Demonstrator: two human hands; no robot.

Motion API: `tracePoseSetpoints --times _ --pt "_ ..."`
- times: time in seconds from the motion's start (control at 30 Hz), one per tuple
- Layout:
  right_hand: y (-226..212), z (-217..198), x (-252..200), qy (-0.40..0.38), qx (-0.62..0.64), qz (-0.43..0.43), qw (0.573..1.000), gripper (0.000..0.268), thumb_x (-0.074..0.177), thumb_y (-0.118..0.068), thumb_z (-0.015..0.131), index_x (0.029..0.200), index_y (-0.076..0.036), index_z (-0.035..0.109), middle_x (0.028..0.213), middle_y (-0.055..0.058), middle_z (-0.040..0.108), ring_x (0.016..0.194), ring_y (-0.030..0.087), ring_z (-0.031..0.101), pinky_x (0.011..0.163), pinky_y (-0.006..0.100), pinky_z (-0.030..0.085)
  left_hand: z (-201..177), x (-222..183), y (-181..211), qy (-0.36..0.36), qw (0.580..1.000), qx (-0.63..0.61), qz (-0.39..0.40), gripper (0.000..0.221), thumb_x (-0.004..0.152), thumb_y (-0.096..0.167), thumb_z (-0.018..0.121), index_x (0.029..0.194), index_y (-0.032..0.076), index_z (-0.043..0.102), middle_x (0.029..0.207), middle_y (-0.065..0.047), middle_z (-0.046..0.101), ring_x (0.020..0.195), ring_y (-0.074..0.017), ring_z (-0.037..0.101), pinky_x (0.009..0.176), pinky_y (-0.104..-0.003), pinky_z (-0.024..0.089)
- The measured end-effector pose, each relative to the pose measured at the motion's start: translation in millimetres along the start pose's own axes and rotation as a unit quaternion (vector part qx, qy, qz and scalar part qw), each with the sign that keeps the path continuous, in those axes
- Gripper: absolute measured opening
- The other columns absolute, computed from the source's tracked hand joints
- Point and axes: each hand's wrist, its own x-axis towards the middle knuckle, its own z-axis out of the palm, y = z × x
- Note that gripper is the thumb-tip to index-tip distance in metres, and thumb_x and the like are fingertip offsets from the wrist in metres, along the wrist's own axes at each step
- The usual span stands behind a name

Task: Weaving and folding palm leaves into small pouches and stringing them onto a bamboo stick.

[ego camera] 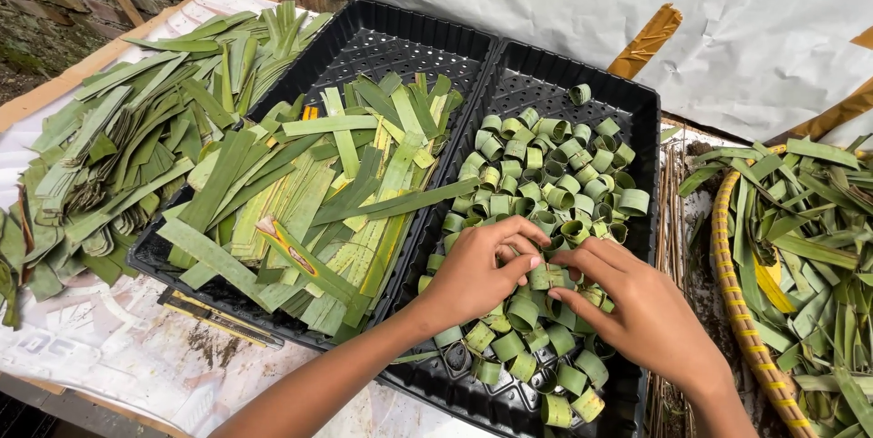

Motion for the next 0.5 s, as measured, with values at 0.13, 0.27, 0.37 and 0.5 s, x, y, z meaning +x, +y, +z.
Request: tracePoseSetpoints --times 0.13,0.27,0.37,0.5 --pt "5 10 2 -0.054 -0.01 0.037 0.998 0.034 0.091 -0.045 0.069 0.117 -0.024 0.071 0.107 -0.008 0.074 0.041 0.008 0.06 0.062 0.028 0.065 -4 -8 14 0.026 0.999 0.035 0.0 0.023 0.097 0.011 0.061 0.118 0.015 0.071 0.111 -0.003 0.08 0.036 -0.0047 0.029 0.037 -0.023 0.031" --pt "-1 5 2 0.137 -0.044 0.092 0.985 0.04 0.094 -0.044 0.061 0.127 -0.021 0.068 0.091 -0.007 0.066 0.046 0.012 0.054 0.045 0.03 0.048 -4 -7 8 0.109 0.989 0.061 0.075 0.024 0.097 0.01 0.057 0.117 0.012 0.071 0.107 -0.004 0.075 0.055 -0.0079 0.047 0.043 -0.024 0.033" --pt "-2 -6 1 0.095 -0.09 0.171 0.976 0.034 0.097 -0.048 0.055 0.114 -0.022 0.07 0.091 -0.01 0.067 0.055 0.013 0.06 0.046 0.032 0.048 -2 -6 5 0.11 0.985 0.078 0.104 0.022 0.097 0.008 0.056 0.114 0.01 0.071 0.115 -0.003 0.072 0.068 -0.0086 0.061 0.046 -0.024 0.037" --pt "24 -13 -11 0.038 -0.178 0.285 0.941 0.028 0.105 -0.04 0.055 0.095 -0.018 0.071 0.088 -0.009 0.073 0.061 0.012 0.068 0.044 0.027 0.054 -1 -10 6 0.055 0.988 0.12 0.083 0.022 0.099 0.016 0.053 0.111 0.011 0.071 0.114 -0.001 0.071 0.04 -0.0083 0.032 0.052 -0.03 0.04"
